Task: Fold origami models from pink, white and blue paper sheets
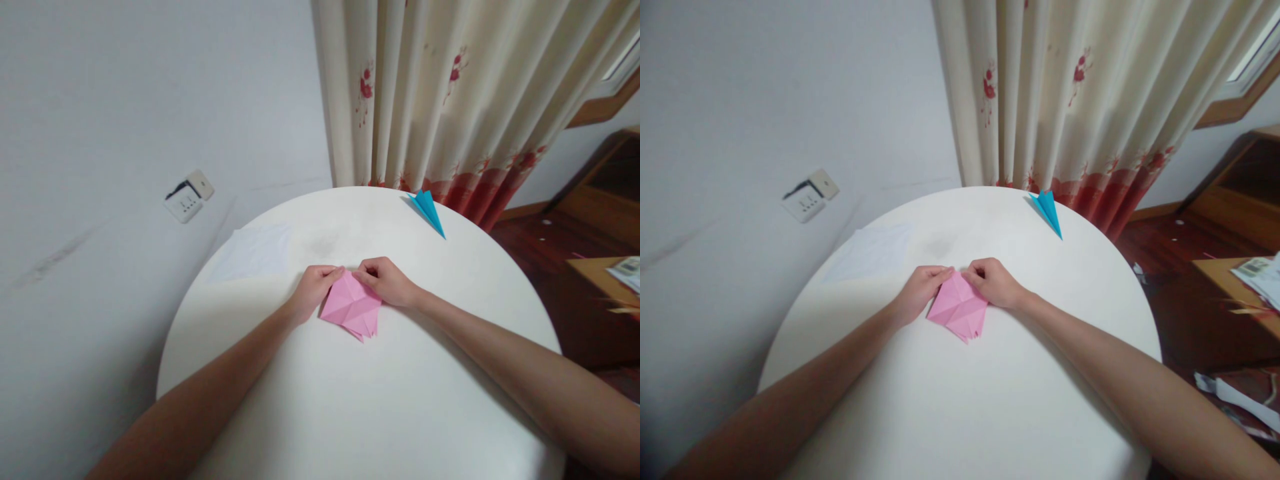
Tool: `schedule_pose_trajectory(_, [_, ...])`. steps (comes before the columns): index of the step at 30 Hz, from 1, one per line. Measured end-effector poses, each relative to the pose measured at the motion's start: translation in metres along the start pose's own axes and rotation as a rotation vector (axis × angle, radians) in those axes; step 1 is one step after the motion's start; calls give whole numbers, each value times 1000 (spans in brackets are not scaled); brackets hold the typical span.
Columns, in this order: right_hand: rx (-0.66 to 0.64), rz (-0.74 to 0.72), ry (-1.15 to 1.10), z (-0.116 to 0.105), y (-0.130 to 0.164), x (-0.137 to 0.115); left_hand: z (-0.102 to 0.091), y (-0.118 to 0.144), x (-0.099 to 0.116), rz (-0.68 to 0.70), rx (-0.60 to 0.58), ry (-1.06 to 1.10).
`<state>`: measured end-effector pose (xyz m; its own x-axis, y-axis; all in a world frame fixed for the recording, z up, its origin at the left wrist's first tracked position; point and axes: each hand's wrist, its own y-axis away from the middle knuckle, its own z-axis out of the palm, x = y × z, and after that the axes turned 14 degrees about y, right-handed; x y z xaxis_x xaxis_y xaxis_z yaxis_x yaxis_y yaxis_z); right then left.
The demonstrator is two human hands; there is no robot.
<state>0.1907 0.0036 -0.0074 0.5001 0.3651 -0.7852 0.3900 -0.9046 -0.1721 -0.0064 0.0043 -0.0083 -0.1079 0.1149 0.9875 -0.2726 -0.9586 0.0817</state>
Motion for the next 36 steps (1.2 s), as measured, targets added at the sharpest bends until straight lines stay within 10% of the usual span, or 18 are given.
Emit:
schedule_pose_trajectory(22, [16,-18,154,-23,-1,4,-4,-4,3,189,366,8])
schedule_pose_trajectory(36, [19,159,-129,-18,-2,1,5,1,3,7,113,-23])
